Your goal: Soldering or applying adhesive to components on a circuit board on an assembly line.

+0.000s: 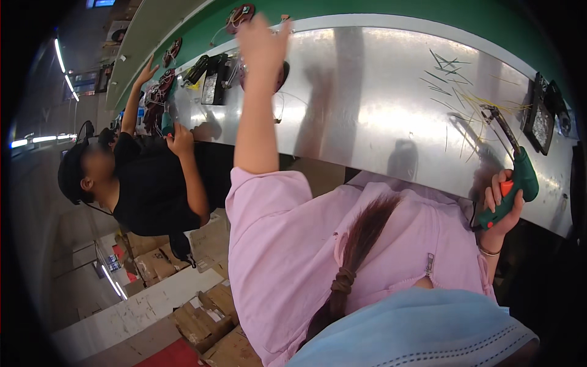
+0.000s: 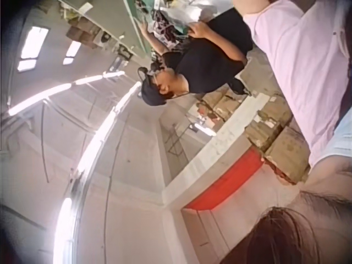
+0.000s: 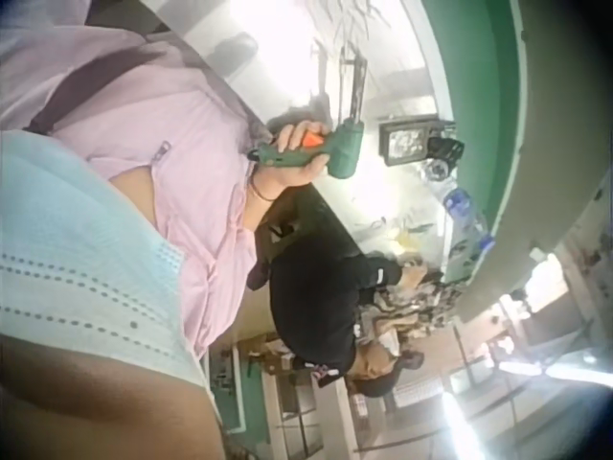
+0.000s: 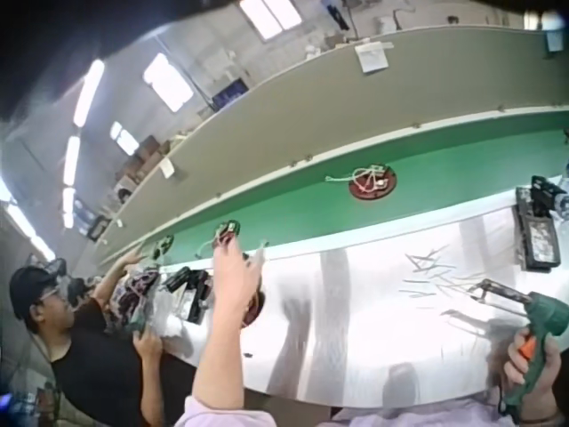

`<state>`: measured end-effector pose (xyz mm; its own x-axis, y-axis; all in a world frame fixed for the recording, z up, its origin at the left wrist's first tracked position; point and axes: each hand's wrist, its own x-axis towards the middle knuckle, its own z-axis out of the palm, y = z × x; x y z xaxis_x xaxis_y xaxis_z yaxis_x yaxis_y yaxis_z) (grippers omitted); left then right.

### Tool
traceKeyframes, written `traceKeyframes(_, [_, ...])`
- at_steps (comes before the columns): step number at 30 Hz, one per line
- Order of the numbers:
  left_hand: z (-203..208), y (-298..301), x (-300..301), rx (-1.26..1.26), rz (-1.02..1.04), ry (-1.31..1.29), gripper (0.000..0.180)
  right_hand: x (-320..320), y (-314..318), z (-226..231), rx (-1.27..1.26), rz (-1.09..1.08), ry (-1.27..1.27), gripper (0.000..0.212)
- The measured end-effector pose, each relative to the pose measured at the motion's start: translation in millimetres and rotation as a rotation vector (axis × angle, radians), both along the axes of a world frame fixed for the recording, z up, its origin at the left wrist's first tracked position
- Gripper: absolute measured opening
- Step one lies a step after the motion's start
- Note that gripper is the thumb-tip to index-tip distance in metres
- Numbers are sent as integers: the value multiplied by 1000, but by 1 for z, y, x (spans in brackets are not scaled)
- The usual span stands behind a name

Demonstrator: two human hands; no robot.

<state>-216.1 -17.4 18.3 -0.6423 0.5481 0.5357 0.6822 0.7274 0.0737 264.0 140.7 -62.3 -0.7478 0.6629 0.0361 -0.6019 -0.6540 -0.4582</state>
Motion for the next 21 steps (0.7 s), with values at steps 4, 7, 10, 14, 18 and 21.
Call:
traceKeyframes(4, [-5,-68,-28,-319,384,-231,72,4,2,-4,19,-32,-34,45])
traceKeyframes(7, [-20,-73,-27,-331,438,-361,77,4,0,-4,20,-39,-48,45])
traceKeyframes(10, [-18,-61,-15,-268,435,-338,75,5,-1,-1,40,-47,-71,44])
traceKeyframes(14, [-9,-61,-7,-281,394,-176,66,5,-2,0,68,-59,-80,45])
traceKeyframes(18, [22,-50,35,-243,166,143,52,1,-6,5,28,-60,-87,46])
traceKeyframes(21, [36,-21,91,-104,-380,86,46,0,-7,7,35,-85,-116,47])
